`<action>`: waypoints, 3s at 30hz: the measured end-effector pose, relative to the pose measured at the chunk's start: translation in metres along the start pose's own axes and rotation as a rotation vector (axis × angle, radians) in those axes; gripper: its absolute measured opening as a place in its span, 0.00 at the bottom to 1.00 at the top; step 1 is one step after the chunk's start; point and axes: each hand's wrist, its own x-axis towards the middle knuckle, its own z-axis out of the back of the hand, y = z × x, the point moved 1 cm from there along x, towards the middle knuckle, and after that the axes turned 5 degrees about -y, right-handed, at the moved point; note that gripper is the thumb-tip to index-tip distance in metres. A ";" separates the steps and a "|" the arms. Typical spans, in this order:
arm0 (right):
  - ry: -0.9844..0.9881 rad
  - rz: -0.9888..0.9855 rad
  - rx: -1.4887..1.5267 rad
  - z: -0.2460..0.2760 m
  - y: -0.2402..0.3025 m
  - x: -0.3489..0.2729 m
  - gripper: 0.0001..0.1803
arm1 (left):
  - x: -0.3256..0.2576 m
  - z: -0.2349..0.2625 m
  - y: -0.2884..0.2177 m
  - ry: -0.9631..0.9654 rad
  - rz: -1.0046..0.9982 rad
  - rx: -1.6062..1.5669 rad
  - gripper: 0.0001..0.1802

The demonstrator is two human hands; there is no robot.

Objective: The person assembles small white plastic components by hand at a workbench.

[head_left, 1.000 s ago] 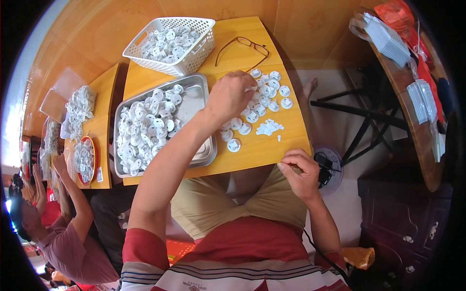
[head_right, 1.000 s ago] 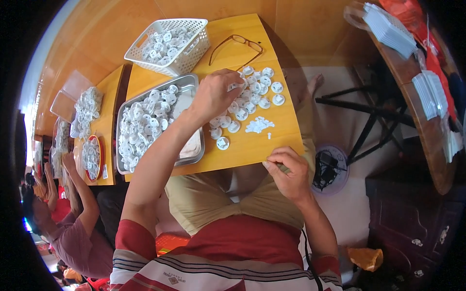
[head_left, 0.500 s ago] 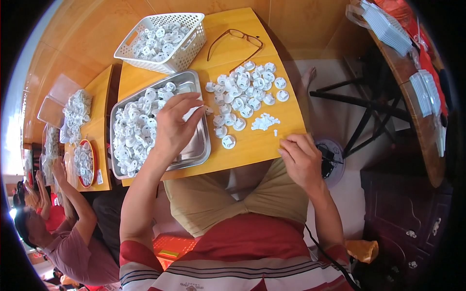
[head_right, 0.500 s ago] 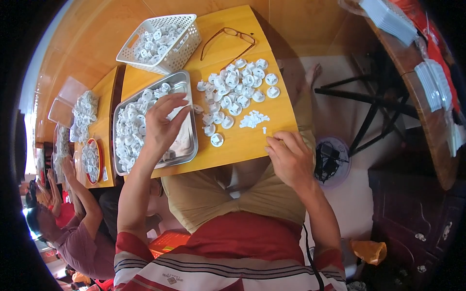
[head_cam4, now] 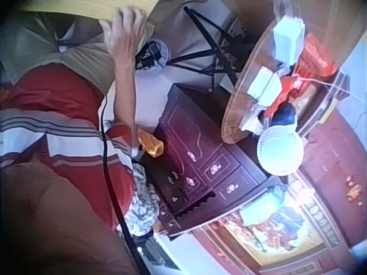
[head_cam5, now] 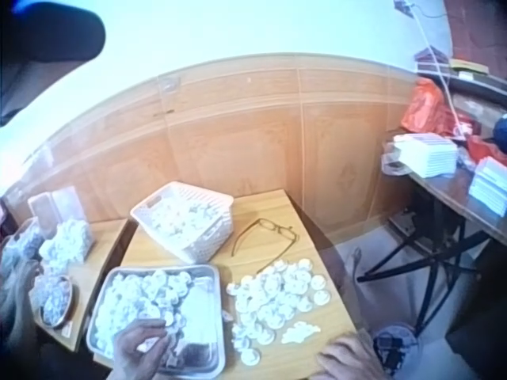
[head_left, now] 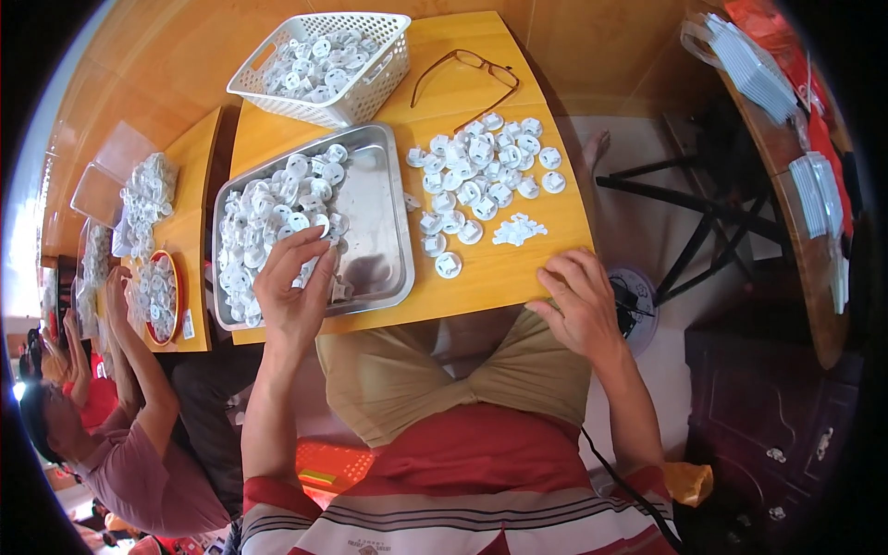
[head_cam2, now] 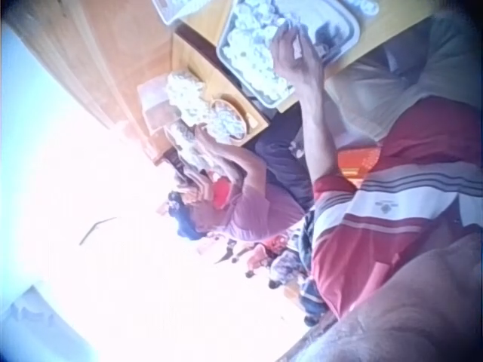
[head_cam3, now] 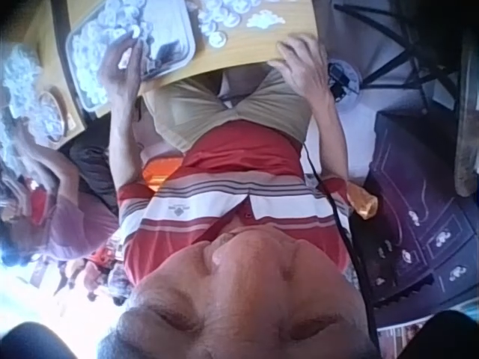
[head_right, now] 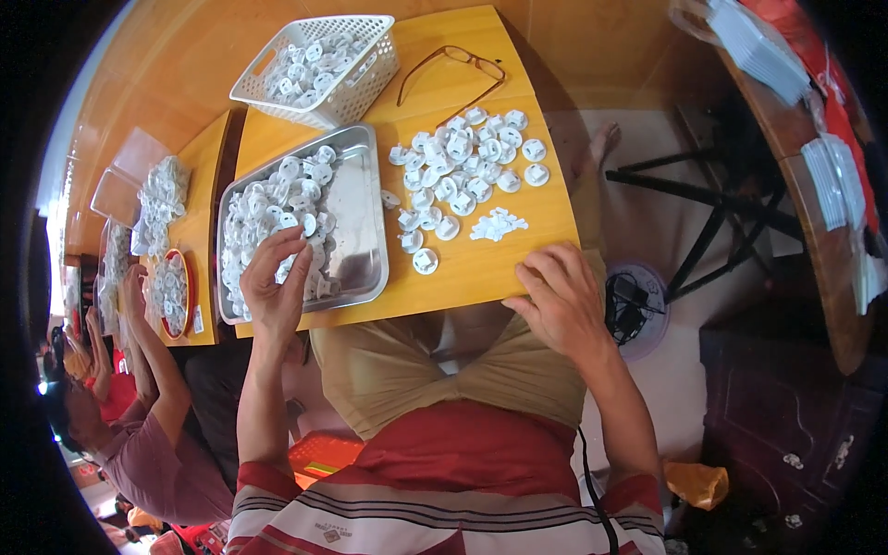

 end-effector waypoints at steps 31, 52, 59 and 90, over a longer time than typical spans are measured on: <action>-0.191 -0.099 0.252 -0.002 0.019 -0.006 0.11 | 0.005 -0.001 0.020 0.215 -0.182 0.476 0.07; -0.217 -0.257 0.428 0.002 0.016 -0.010 0.05 | 0.000 -0.009 0.013 0.177 -0.003 0.133 0.08; -0.206 -0.264 0.451 0.001 0.017 -0.014 0.09 | -0.006 -0.014 0.013 0.172 0.078 -0.176 0.08; -0.211 -0.297 0.522 -0.005 0.028 -0.014 0.08 | 0.009 -0.035 0.008 0.495 0.067 -0.094 0.12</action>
